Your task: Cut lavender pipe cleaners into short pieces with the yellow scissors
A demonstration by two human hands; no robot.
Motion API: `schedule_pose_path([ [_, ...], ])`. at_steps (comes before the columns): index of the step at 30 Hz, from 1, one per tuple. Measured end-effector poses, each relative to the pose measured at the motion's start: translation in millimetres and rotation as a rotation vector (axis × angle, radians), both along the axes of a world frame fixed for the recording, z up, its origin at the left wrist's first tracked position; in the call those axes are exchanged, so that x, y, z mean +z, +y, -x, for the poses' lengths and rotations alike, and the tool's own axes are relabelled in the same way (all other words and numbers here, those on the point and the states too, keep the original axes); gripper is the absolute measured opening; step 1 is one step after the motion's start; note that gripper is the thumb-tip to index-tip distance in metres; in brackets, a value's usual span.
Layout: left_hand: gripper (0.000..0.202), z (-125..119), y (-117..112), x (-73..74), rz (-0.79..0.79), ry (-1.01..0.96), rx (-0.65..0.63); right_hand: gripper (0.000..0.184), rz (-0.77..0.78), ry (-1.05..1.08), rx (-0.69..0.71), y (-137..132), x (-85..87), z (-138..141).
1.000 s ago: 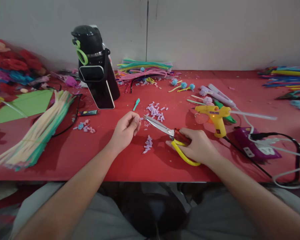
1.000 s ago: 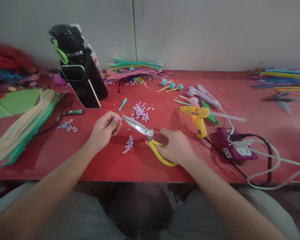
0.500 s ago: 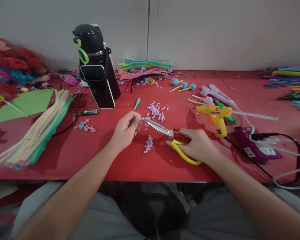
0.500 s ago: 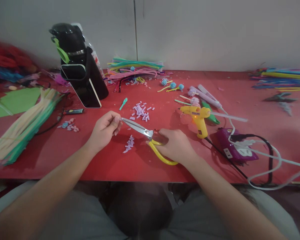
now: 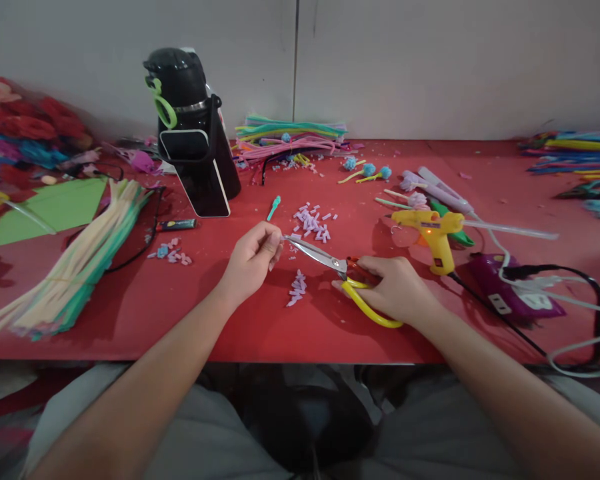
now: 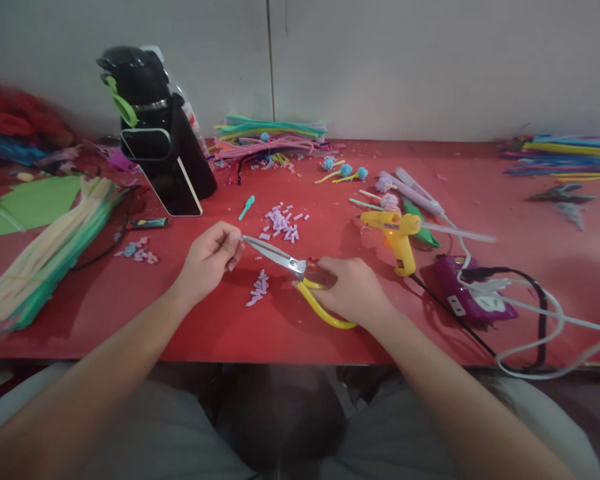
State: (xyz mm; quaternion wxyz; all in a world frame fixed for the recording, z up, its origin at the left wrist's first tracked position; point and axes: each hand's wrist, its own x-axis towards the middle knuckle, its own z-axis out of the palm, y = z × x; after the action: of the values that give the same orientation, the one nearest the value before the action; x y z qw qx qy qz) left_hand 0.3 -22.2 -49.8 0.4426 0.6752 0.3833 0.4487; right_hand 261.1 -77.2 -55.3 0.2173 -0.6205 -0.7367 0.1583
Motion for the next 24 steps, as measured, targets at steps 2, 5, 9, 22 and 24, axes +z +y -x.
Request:
schedule_pose_path([
  [2,0.029,0.1,0.4,-0.5,0.001,0.003,0.003,0.06,0.002,0.002,0.002,0.5,0.1,0.0],
  [5,0.029,0.2,1.2,-0.5,-0.003,0.003,0.0,0.06,-0.004,-0.003,0.006,1.0,-0.5,0.1],
  [9,0.03,0.7,1.8,0.3,-0.006,0.009,-0.005,0.057,-0.004,-0.022,0.019,0.6,-0.3,-0.1],
  [22,0.032,0.8,1.2,1.7,-0.041,0.048,0.009,0.055,-0.021,-0.036,0.043,1.1,1.9,0.0],
  [24,0.031,1.0,1.2,1.6,-0.037,0.052,0.014,0.056,-0.019,-0.033,0.04,1.5,2.1,0.0],
])
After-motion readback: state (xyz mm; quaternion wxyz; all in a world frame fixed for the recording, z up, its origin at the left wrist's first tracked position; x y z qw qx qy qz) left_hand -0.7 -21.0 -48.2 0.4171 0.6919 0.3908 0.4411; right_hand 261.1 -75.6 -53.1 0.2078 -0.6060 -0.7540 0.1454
